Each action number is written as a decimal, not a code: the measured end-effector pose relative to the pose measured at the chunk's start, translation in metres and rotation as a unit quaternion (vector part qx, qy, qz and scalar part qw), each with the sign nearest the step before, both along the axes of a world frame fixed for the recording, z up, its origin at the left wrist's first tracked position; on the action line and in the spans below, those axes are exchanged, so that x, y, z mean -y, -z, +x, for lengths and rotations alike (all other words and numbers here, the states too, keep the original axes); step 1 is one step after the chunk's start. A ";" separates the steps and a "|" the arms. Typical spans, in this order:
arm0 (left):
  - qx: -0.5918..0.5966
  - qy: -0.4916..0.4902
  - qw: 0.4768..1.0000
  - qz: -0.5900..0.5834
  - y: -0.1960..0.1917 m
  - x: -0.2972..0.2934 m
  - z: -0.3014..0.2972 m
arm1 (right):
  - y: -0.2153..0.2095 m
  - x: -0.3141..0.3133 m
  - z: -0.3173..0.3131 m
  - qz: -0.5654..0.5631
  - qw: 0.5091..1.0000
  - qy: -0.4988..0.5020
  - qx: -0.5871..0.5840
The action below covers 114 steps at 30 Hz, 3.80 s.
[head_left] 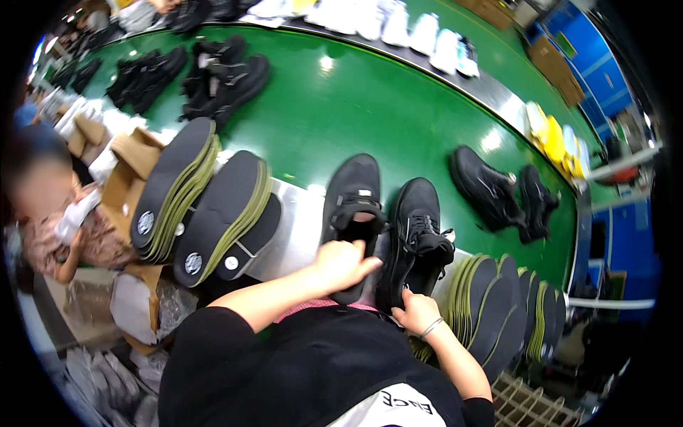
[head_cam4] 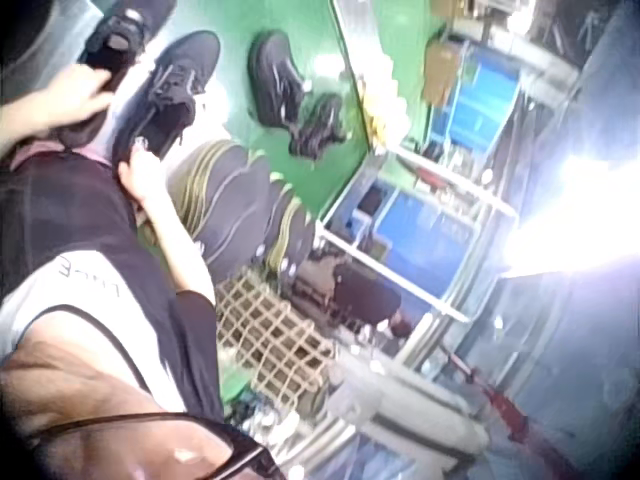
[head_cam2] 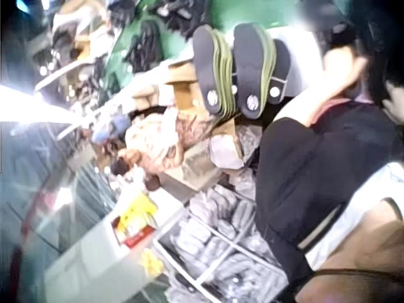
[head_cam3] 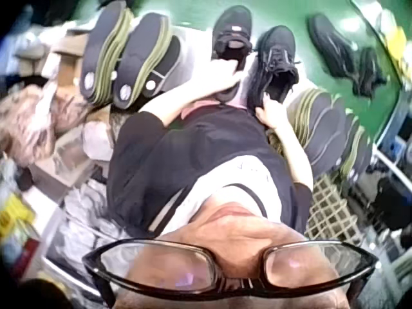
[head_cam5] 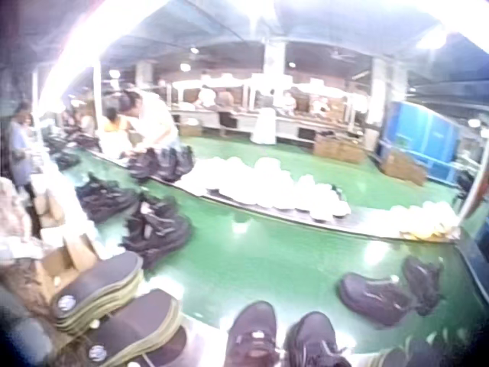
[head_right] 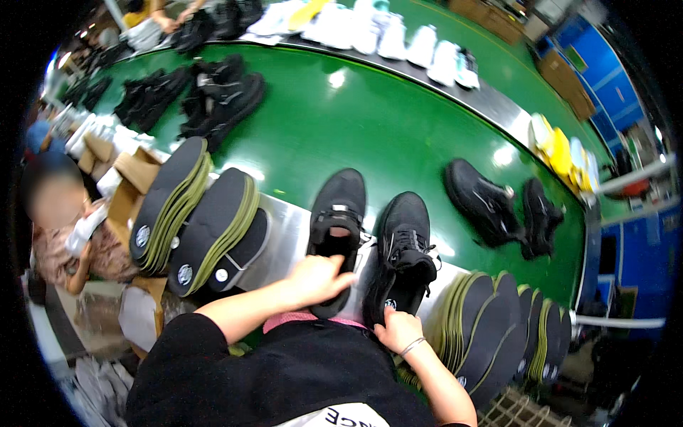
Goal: The person collects insoles from a stack, inserts them into black shoes on a conveyor belt, wraps a shoe in white paper, and places the wrapped shoe into a box.
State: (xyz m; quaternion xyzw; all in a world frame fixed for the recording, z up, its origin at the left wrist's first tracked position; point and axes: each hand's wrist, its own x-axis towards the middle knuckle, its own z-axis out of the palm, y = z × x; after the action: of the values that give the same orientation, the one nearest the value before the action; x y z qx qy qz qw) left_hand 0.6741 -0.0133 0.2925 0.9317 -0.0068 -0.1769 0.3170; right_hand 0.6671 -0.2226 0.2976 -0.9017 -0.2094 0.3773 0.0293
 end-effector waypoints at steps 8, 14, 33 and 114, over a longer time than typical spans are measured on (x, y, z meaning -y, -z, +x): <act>0.058 -0.097 0.993 0.032 0.015 0.019 0.034 | -0.008 -0.048 0.018 0.116 0.990 -0.061 0.045; 0.120 -0.149 0.979 0.072 0.018 -0.009 0.082 | -0.038 -0.011 0.044 0.344 0.900 -0.073 0.256; 0.403 0.059 0.913 0.009 0.064 0.043 0.089 | 0.043 0.200 0.214 -0.021 0.869 0.262 0.420; 0.289 0.039 0.932 -0.216 0.040 0.036 0.076 | 0.014 -0.012 0.090 0.392 0.900 0.118 0.150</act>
State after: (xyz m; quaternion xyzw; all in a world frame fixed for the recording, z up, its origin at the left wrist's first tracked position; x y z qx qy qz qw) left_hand 0.7497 -0.0497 0.2529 0.8507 -0.1721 0.0938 0.4877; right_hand 0.7571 -0.2103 0.2832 -0.8810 -0.2347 0.1189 0.3932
